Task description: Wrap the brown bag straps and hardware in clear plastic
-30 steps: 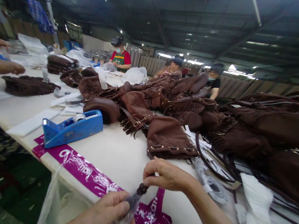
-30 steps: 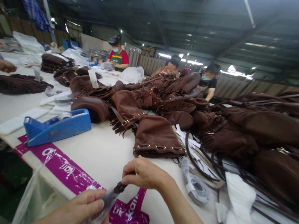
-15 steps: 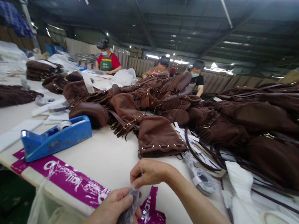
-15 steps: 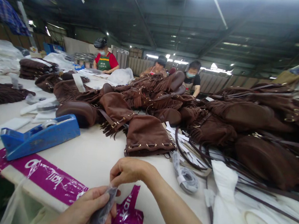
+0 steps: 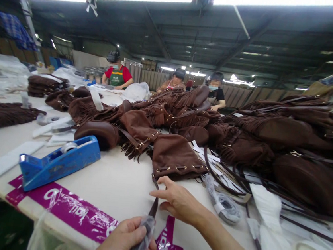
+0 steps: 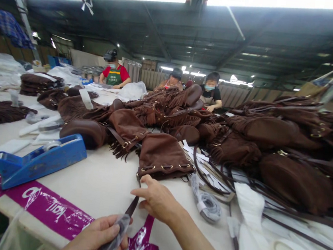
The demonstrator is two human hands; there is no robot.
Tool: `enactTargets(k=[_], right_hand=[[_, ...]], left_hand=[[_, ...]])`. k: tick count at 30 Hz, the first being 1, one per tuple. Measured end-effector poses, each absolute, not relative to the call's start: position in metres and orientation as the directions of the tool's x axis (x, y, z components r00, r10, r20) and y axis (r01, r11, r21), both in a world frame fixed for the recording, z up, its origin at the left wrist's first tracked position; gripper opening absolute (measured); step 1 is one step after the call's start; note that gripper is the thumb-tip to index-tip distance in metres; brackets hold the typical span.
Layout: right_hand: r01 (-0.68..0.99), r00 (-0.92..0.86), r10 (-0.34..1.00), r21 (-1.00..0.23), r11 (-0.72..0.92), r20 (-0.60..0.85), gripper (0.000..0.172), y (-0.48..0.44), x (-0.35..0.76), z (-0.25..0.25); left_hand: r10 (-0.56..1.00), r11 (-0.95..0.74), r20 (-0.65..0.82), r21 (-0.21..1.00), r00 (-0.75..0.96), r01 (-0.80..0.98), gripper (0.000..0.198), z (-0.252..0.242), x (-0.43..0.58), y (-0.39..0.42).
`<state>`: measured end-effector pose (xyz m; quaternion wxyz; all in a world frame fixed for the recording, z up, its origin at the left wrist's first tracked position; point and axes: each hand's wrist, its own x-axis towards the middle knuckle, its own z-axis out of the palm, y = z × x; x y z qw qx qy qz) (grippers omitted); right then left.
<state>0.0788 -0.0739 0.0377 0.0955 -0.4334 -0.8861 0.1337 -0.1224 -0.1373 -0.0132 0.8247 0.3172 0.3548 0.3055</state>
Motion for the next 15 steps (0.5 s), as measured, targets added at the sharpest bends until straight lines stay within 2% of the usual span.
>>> enactTargets(k=[4, 7, 10, 12, 15], right_hand=[[0.697, -0.662, 0.745, -0.300, 0.651, 0.081, 0.013, -0.070, 0.072, 0.030], [0.704, -0.684, 0.729, -0.244, 0.667, 0.022, 0.008, -0.065, 0.069, 0.034], [0.669, -0.731, 0.682, -0.207, 0.714, -0.013, 0.007, -0.058, 0.066, 0.038], [0.636, -0.762, 0.647, -0.226, 0.738, -0.034, 0.005, -0.053, 0.065, 0.040], [0.604, -0.781, 0.621, -0.324, 0.728, -0.060, 0.009, -0.046, 0.065, 0.043]], left_hand=[[0.706, 0.624, -0.422, 0.751, 0.569, -0.217, 0.056, -0.013, -0.121, -0.135], [0.712, 0.615, -0.470, 0.776, 0.521, -0.141, 0.060, -0.006, -0.119, -0.130], [0.715, 0.596, -0.521, 0.803, 0.466, -0.016, 0.053, 0.004, -0.116, -0.116], [0.688, 0.591, -0.551, 0.803, 0.472, 0.075, 0.045, 0.009, -0.113, -0.103], [0.650, 0.579, -0.572, 0.799, 0.500, 0.162, 0.032, 0.012, -0.107, -0.083]])
